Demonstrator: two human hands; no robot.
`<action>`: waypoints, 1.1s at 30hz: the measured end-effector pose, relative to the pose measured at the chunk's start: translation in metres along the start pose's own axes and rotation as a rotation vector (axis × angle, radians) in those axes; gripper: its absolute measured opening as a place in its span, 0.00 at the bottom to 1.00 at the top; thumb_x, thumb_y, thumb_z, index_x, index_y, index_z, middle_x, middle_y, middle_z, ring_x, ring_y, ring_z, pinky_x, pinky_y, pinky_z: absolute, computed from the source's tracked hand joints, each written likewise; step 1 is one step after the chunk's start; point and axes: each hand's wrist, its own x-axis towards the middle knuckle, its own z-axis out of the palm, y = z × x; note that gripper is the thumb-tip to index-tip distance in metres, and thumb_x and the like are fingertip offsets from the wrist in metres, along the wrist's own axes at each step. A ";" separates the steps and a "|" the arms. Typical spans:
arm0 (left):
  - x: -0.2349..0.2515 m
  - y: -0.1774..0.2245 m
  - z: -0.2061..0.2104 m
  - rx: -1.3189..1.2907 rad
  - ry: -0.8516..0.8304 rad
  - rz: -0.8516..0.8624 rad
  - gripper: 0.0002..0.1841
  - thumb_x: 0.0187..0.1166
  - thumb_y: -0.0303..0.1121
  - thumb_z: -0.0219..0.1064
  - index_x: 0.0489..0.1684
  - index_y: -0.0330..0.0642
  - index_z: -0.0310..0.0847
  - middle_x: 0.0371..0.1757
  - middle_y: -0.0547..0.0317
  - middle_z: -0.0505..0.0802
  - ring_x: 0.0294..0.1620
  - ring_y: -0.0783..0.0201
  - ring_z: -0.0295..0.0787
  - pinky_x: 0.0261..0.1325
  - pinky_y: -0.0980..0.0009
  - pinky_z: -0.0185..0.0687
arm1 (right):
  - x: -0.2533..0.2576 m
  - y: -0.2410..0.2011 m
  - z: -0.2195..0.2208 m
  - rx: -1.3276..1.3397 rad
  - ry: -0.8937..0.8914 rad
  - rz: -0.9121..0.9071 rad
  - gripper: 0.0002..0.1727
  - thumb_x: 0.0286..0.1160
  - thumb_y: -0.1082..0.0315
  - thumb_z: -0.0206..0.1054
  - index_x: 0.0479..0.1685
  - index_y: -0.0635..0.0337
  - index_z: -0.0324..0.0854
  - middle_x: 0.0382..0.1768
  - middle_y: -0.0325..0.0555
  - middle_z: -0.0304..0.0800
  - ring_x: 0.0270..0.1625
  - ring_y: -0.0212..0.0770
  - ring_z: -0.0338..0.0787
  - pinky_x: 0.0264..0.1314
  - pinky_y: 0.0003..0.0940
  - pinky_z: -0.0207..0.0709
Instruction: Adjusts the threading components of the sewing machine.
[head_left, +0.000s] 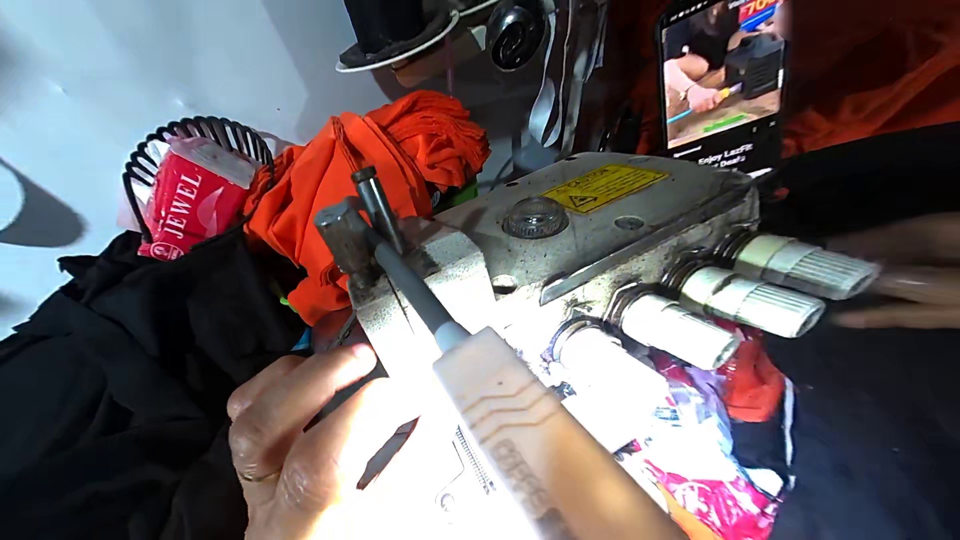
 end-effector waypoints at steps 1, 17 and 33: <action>0.000 0.000 -0.001 0.024 -0.003 0.011 0.10 0.75 0.38 0.72 0.50 0.52 0.83 0.68 0.63 0.81 0.75 0.65 0.69 0.80 0.66 0.55 | 0.010 -0.007 0.010 0.068 -0.053 0.072 0.11 0.88 0.73 0.55 0.51 0.61 0.84 0.43 0.41 0.93 0.46 0.29 0.93 0.50 0.26 0.88; -0.001 0.004 -0.013 0.019 -0.040 -0.093 0.09 0.76 0.36 0.71 0.51 0.51 0.82 0.64 0.72 0.82 0.69 0.75 0.73 0.75 0.78 0.62 | 0.128 0.113 0.023 0.132 -0.434 -0.126 0.08 0.73 0.60 0.70 0.48 0.46 0.86 0.40 0.38 0.89 0.40 0.30 0.89 0.39 0.29 0.87; -0.002 0.001 -0.024 0.054 -0.119 -0.043 0.08 0.75 0.36 0.72 0.46 0.51 0.79 0.50 0.67 0.83 0.57 0.71 0.76 0.68 0.75 0.62 | 0.121 0.109 0.016 0.198 -0.425 0.088 0.07 0.71 0.72 0.71 0.44 0.50 0.84 0.36 0.43 0.86 0.34 0.32 0.87 0.33 0.27 0.84</action>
